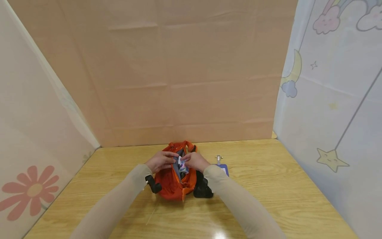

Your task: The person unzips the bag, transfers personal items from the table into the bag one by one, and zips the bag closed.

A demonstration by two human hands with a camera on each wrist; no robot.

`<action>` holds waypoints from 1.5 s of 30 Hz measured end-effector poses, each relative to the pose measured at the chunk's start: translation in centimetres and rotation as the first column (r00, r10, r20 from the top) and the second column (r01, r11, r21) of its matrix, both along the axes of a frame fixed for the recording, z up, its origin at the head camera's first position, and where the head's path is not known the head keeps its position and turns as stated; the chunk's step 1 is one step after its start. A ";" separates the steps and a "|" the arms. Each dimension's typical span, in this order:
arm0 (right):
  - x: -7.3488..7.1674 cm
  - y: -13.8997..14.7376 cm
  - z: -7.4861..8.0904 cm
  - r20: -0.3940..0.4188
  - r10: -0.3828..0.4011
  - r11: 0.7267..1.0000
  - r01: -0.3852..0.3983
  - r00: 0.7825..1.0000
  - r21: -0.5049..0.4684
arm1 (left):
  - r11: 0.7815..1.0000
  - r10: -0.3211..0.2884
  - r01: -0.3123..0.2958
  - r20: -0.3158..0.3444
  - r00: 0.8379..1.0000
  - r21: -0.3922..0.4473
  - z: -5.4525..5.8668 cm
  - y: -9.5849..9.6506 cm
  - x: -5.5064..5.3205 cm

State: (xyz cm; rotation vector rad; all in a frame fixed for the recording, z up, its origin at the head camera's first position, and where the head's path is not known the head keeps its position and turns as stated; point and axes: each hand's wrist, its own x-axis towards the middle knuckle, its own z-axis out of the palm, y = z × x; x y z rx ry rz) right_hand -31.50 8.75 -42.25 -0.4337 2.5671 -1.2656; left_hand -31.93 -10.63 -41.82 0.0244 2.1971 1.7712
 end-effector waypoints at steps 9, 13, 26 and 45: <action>0.1 2.0 0.3 0.116 0.072 0.971 -0.043 0.991 -0.236 | 1.000 -0.012 0.012 0.009 1.000 0.015 0.0 -0.3 0.1; 0.2 4.1 1.0 0.117 0.110 0.940 -0.065 0.987 -0.336 | 1.000 -0.025 0.025 -0.003 1.000 0.014 0.0 -0.5 0.1; 0.8 12.3 2.1 0.045 0.022 0.954 -0.007 0.999 -0.299 | 1.000 -0.016 0.016 -0.007 1.000 0.017 0.0 -0.6 0.2; 0.9 15.6 -0.9 0.170 -0.098 0.972 0.131 0.980 -0.193 | 1.000 -0.023 0.024 -0.008 1.000 0.018 0.0 -0.7 0.1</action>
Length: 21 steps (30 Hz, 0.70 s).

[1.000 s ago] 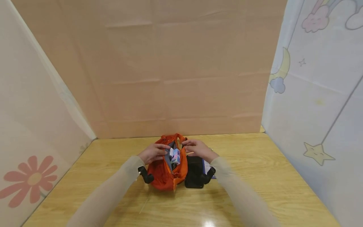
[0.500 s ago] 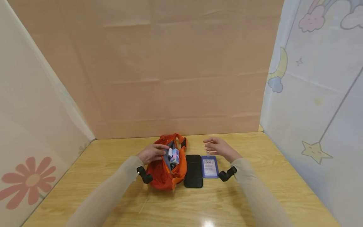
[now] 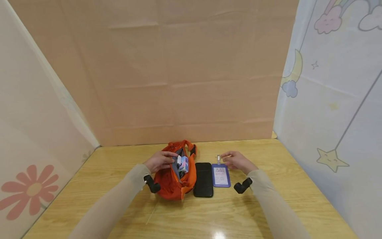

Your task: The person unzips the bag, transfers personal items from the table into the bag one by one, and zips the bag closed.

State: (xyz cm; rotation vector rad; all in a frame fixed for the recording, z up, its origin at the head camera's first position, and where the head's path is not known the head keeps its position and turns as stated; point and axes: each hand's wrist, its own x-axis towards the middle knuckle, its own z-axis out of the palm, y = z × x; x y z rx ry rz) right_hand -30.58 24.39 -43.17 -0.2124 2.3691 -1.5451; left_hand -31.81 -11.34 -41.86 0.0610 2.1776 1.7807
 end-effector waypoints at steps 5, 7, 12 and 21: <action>-0.2 0.2 -0.7 0.003 -0.014 0.999 0.014 1.000 0.042 | 1.000 -0.014 0.014 -0.012 1.000 -0.005 0.1 0.0 0.2; -0.3 0.3 -0.9 0.009 -0.020 0.998 0.020 1.000 0.059 | 1.000 -0.014 0.014 -0.011 1.000 -0.004 0.1 0.0 0.2; -0.4 0.3 -1.3 0.024 -0.039 0.994 0.036 0.999 0.099 | 1.000 -0.007 0.007 -0.006 1.000 0.003 0.0 0.0 0.1; -0.5 -0.3 -1.5 -0.023 0.056 0.977 -0.050 0.998 0.206 | 1.000 -0.001 0.001 0.004 1.000 0.023 -0.2 0.0 -0.1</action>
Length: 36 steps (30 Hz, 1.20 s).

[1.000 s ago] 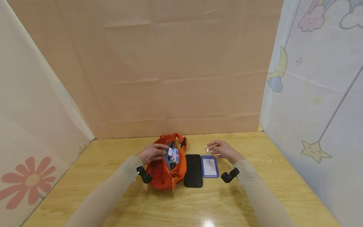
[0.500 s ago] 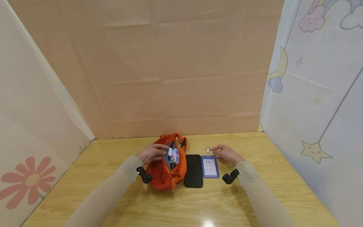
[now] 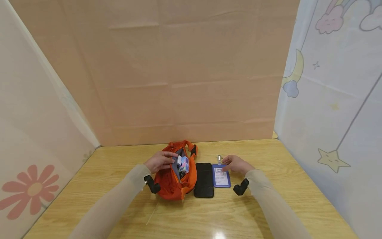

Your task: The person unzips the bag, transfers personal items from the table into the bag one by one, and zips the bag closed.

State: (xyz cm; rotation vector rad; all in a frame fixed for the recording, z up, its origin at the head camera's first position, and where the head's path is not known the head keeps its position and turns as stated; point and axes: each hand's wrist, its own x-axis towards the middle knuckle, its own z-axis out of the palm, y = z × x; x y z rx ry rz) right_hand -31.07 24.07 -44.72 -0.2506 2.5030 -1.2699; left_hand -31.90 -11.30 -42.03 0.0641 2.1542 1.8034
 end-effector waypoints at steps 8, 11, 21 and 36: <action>0.1 -1.0 -0.5 -0.051 0.008 0.987 0.000 0.999 0.161 | 1.000 0.001 -0.001 0.015 1.000 0.003 0.0 0.0 0.1; 0.0 -1.3 -0.4 -0.052 -0.001 0.982 0.011 0.999 0.190 | 1.000 0.002 -0.002 0.014 1.000 -0.001 -0.1 -0.1 0.1; 0.0 -1.6 0.2 0.002 -0.036 0.974 0.034 0.999 0.224 | 1.000 -0.017 0.017 0.006 1.000 0.000 -0.2 0.0 0.0; 0.9 -0.5 0.3 -0.065 -0.020 0.999 0.018 0.998 -0.033 | 1.000 0.005 -0.005 0.004 1.000 -0.015 0.2 0.1 0.1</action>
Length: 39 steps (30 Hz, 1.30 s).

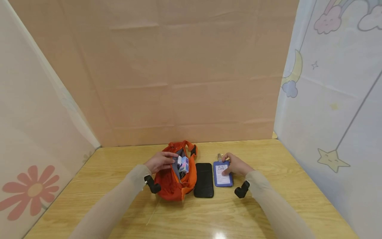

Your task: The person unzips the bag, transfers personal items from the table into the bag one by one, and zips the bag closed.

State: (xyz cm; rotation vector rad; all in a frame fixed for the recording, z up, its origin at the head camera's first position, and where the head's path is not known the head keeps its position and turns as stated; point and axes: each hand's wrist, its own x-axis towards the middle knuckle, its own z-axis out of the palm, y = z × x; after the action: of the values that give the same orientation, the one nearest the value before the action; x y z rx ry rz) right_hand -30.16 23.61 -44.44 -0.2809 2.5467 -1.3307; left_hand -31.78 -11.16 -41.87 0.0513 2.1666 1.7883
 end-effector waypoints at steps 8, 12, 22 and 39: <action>0.0 0.5 0.1 -0.040 -0.026 0.999 0.027 0.999 0.031 | 1.000 0.006 -0.006 0.000 1.000 -0.009 0.1 0.0 0.1; 0.0 0.8 0.2 -0.017 -0.023 1.000 0.023 1.000 0.003 | 1.000 0.002 -0.002 0.003 1.000 -0.004 0.1 0.0 0.1; 0.4 1.3 0.9 0.081 0.018 0.984 -0.003 0.997 -0.180 | 1.000 -0.006 0.006 0.003 1.000 0.008 0.0 -0.1 0.0; 0.4 -0.7 2.4 0.044 0.081 0.950 -0.064 0.996 -0.305 | 1.000 -0.015 0.015 -0.003 1.000 0.004 0.1 -0.1 0.0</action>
State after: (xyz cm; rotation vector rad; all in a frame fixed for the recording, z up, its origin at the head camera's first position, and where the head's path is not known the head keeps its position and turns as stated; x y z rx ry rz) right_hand -29.80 22.93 -42.03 -0.3855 2.2569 -1.6755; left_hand -31.76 -11.26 -41.79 0.0709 2.1591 1.7849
